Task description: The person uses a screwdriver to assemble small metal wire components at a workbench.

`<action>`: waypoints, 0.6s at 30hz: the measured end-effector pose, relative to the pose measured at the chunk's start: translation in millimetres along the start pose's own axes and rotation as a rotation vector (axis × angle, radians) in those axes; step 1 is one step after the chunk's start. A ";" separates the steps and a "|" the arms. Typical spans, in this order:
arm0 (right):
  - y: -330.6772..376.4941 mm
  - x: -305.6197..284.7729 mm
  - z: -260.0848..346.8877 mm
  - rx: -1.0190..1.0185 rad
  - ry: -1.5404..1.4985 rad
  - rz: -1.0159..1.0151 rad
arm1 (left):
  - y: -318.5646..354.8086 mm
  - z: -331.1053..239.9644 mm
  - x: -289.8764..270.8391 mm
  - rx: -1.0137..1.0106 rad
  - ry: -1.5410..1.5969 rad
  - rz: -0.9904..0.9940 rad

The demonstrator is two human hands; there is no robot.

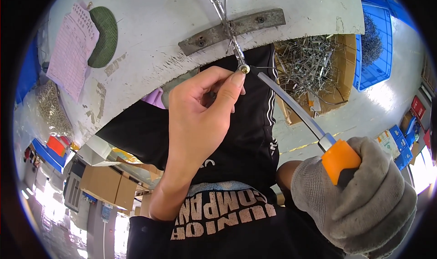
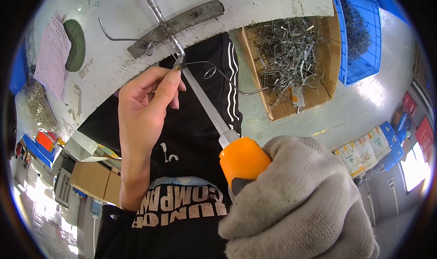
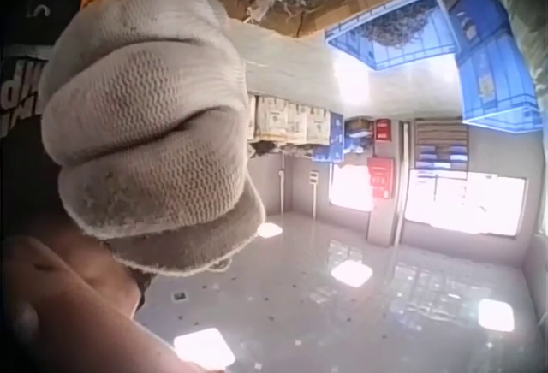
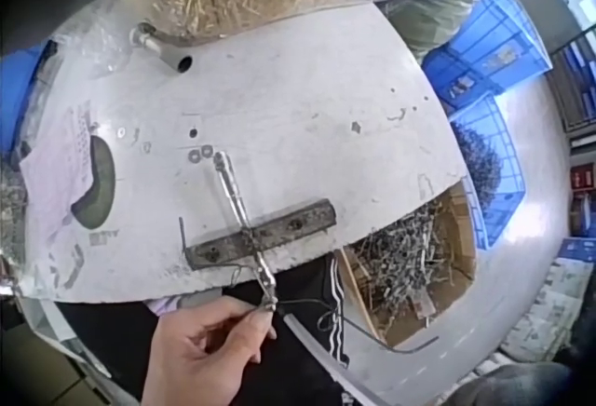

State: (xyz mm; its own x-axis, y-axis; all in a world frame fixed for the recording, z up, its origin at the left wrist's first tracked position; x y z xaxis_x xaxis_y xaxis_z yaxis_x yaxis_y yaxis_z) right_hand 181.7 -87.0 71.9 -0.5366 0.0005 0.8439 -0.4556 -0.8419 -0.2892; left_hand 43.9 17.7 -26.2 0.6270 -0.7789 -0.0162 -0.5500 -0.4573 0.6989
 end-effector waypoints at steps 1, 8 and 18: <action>-1.6 0.9 -3.5 0.020 -0.095 -0.023 | -0.3 1.0 -0.4 0.000 0.002 0.004; -3.5 8.4 -4.7 0.161 -0.751 -0.192 | -2.2 4.4 0.8 0.041 0.016 -0.012; -6.1 25.2 -21.0 0.349 -1.665 -0.469 | -2.6 3.6 -1.5 0.001 -0.036 0.069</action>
State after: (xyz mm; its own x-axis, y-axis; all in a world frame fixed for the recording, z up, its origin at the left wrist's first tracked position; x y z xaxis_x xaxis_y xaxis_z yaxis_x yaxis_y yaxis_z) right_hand 156.1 -70.5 85.4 0.9116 -0.0588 0.4068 -0.0662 -0.9978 0.0042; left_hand 42.4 18.5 -30.6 0.5670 -0.8237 0.0063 -0.5917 -0.4020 0.6987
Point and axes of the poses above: each hand's wrist, its own y-axis away from the middle knuckle, its own x-axis out of the palm, z = x × y, the point moved 4 cm from there along -y, towards the middle knuckle, and after that the axes turned 3 degrees about -x, right-handed, at the moved point
